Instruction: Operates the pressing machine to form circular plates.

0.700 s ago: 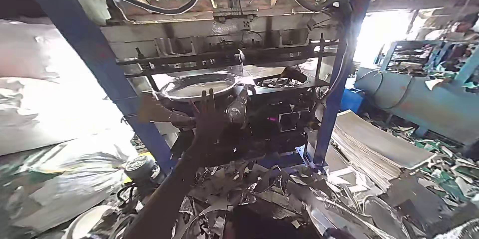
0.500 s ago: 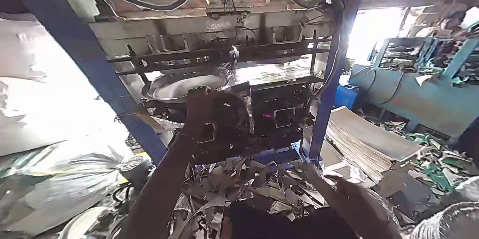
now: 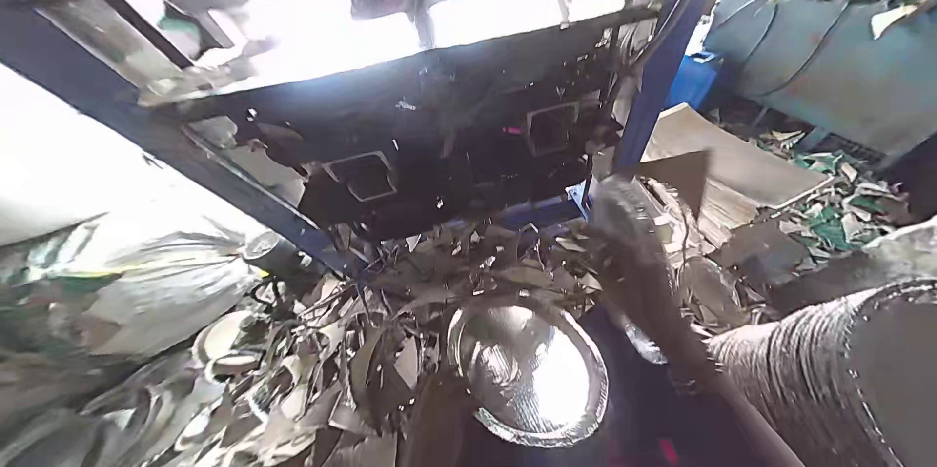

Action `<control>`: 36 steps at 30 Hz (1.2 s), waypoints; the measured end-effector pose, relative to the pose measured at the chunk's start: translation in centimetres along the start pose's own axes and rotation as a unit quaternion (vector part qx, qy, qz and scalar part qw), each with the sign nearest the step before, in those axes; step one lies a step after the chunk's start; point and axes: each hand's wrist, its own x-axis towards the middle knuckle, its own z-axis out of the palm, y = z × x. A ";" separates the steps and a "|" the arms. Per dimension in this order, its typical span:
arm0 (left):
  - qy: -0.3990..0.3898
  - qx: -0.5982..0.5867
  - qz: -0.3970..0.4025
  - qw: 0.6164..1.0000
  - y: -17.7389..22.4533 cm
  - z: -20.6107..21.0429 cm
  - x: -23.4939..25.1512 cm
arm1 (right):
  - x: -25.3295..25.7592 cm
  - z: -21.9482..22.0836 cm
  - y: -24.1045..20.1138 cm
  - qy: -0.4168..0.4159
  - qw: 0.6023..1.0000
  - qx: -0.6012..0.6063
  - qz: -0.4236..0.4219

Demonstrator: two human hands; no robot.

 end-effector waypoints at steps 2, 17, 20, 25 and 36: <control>0.084 -0.056 -0.094 0.990 0.0 1.4 -2.1 | -3.7 4.1 -3.6 -0.199 0.977 0.058 -0.044; 0.156 -0.411 -0.385 0.811 3.5 1.0 5.3 | -2.3 11.4 -8.4 -0.332 0.872 0.082 -0.351; 0.141 -0.370 -0.320 0.861 3.4 0.0 7.0 | 1.4 11.5 -9.6 -0.268 0.922 0.038 -0.279; 0.228 -0.340 -0.308 0.859 2.2 -0.1 5.9 | 7.9 9.6 -1.7 -0.272 0.951 -0.101 -0.107; 0.397 -0.450 -0.462 0.653 -0.1 2.1 0.5 | -8.2 11.0 6.6 -0.538 0.813 0.202 0.094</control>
